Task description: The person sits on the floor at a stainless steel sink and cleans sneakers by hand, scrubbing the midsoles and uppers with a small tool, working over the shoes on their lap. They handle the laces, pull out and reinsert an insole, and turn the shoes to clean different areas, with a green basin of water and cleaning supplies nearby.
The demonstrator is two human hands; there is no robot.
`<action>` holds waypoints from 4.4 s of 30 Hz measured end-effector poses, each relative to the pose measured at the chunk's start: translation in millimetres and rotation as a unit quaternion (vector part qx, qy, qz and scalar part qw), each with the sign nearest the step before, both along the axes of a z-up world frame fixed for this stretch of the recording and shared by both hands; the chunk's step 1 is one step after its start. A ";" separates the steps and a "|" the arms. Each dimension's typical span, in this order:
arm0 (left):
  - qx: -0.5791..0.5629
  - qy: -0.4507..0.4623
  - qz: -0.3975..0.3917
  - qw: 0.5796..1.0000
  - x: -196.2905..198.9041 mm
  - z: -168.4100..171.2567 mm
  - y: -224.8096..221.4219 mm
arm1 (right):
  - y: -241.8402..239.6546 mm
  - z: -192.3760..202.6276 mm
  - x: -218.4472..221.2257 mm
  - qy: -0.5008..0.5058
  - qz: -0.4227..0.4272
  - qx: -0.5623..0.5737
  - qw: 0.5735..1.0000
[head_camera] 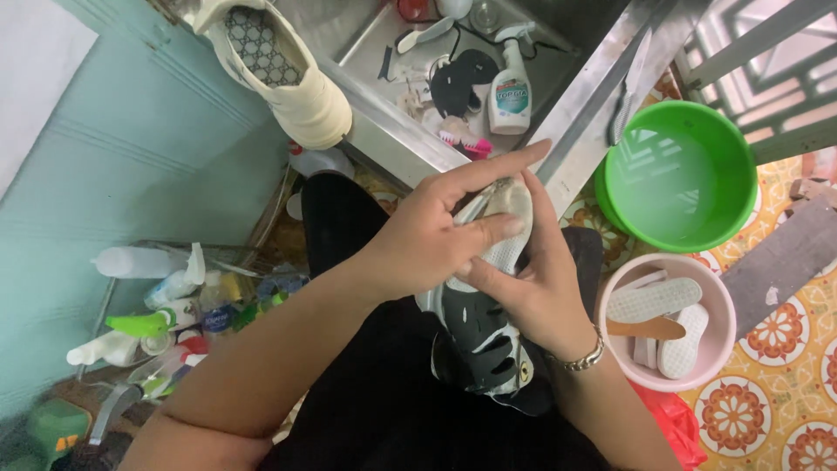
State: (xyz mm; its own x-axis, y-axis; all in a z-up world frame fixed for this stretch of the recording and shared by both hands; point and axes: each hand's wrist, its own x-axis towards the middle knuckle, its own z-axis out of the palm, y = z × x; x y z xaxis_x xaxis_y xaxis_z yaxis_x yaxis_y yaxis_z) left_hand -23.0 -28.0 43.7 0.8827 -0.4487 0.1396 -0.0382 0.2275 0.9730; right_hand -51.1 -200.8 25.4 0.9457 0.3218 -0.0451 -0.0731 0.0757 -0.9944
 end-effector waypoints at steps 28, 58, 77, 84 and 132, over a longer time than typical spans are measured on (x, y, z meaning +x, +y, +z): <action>0.181 0.019 0.003 0.983 -28.2 -10.3 -24.2 | -51.2 -21.3 -4.1 -0.458 -0.208 -0.329 0.799; -0.097 0.369 0.026 0.924 -31.9 -130.5 -2.5 | -44.9 -83.3 74.9 -0.382 0.079 -0.320 0.863; 0.371 -0.097 0.028 0.923 8.4 -89.7 27.5 | -28.8 -113.7 78.3 -0.281 0.087 -0.231 0.927; 0.253 -0.043 0.017 0.966 0.2 -101.8 43.3 | -30.4 -119.6 77.1 -0.275 0.079 -0.236 0.929; 0.182 0.382 0.178 0.889 -14.6 -107.6 -22.4 | -37.9 -118.3 99.9 -0.361 0.168 -0.312 0.863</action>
State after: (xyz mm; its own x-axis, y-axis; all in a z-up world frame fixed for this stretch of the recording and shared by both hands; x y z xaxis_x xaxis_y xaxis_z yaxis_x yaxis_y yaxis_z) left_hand -37.6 -50.4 -63.9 0.7528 -0.0149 -0.6580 0.6581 -0.0029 0.7529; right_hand 48.7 -238.7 -92.9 0.6577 0.7092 0.2538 0.6690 -0.3952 -0.6294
